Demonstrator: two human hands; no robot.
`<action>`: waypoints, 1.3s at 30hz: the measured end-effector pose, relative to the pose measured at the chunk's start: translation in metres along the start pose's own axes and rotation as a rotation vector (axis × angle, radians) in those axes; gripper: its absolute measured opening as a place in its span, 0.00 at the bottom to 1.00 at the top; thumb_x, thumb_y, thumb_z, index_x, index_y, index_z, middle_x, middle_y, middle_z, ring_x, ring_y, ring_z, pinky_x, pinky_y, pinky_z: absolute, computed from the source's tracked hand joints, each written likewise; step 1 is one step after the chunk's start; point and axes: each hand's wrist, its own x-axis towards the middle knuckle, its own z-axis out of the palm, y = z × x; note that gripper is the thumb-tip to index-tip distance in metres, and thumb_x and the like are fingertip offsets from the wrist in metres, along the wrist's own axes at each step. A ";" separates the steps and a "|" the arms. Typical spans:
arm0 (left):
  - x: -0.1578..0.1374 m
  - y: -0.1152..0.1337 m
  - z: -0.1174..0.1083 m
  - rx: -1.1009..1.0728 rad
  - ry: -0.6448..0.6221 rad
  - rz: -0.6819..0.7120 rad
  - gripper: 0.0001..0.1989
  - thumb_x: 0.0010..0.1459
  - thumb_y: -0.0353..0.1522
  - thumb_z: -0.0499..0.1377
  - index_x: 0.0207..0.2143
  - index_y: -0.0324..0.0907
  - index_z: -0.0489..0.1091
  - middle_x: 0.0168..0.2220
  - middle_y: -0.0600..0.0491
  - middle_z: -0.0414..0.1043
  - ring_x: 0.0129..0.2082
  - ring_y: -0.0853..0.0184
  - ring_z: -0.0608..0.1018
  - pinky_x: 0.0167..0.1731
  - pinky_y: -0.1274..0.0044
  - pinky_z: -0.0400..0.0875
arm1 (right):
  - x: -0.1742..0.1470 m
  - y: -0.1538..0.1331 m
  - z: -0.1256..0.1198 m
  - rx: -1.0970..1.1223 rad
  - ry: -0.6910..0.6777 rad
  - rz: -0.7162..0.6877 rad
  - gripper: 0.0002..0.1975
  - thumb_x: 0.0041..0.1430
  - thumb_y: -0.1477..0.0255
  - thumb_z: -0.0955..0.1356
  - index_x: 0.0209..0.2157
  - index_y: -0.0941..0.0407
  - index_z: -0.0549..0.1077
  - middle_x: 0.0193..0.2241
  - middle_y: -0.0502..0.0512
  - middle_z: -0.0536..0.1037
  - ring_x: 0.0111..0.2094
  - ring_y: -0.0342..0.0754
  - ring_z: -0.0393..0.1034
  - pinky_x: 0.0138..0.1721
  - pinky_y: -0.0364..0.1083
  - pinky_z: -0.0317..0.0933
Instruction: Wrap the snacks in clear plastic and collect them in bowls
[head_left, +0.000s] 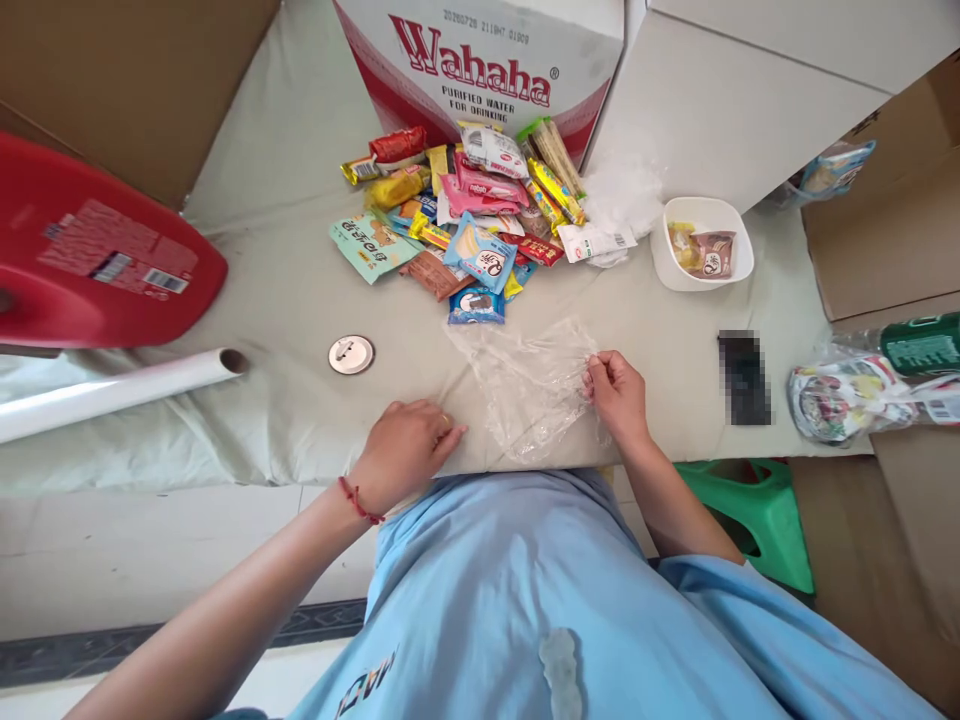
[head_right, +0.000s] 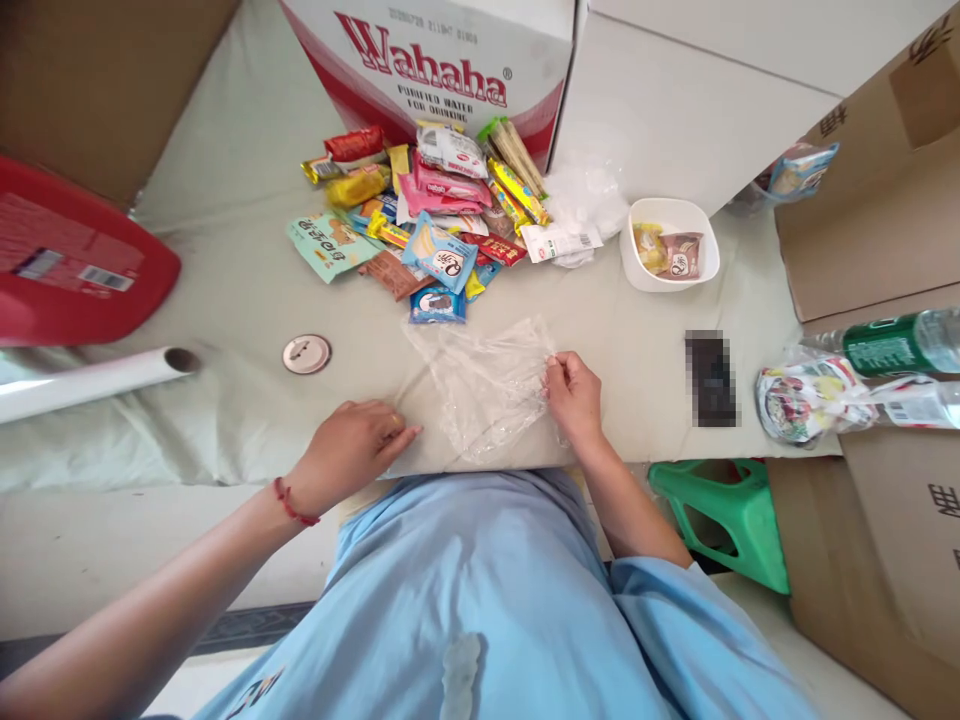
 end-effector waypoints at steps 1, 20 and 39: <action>-0.003 0.009 -0.004 -0.012 0.084 -0.053 0.23 0.63 0.43 0.58 0.17 0.46 0.61 0.19 0.52 0.62 0.24 0.62 0.65 0.32 0.69 0.60 | -0.002 0.001 0.001 -0.011 0.000 -0.009 0.15 0.64 0.55 0.68 0.35 0.52 0.71 0.25 0.47 0.73 0.22 0.44 0.67 0.24 0.44 0.62; 0.014 0.018 0.066 0.149 0.143 -0.006 0.29 0.67 0.40 0.56 0.69 0.45 0.61 0.73 0.36 0.56 0.73 0.45 0.60 0.69 0.41 0.30 | 0.009 0.017 -0.025 -0.136 0.009 -0.062 0.16 0.65 0.54 0.67 0.35 0.53 0.72 0.20 0.45 0.69 0.21 0.45 0.63 0.25 0.44 0.59; 0.011 0.032 0.032 -1.040 0.371 -0.717 0.18 0.54 0.49 0.66 0.34 0.45 0.70 0.23 0.61 0.63 0.18 0.72 0.63 0.18 0.77 0.56 | 0.003 0.013 -0.017 -0.075 -0.083 -0.008 0.16 0.65 0.54 0.68 0.32 0.52 0.71 0.19 0.45 0.67 0.19 0.44 0.60 0.21 0.44 0.56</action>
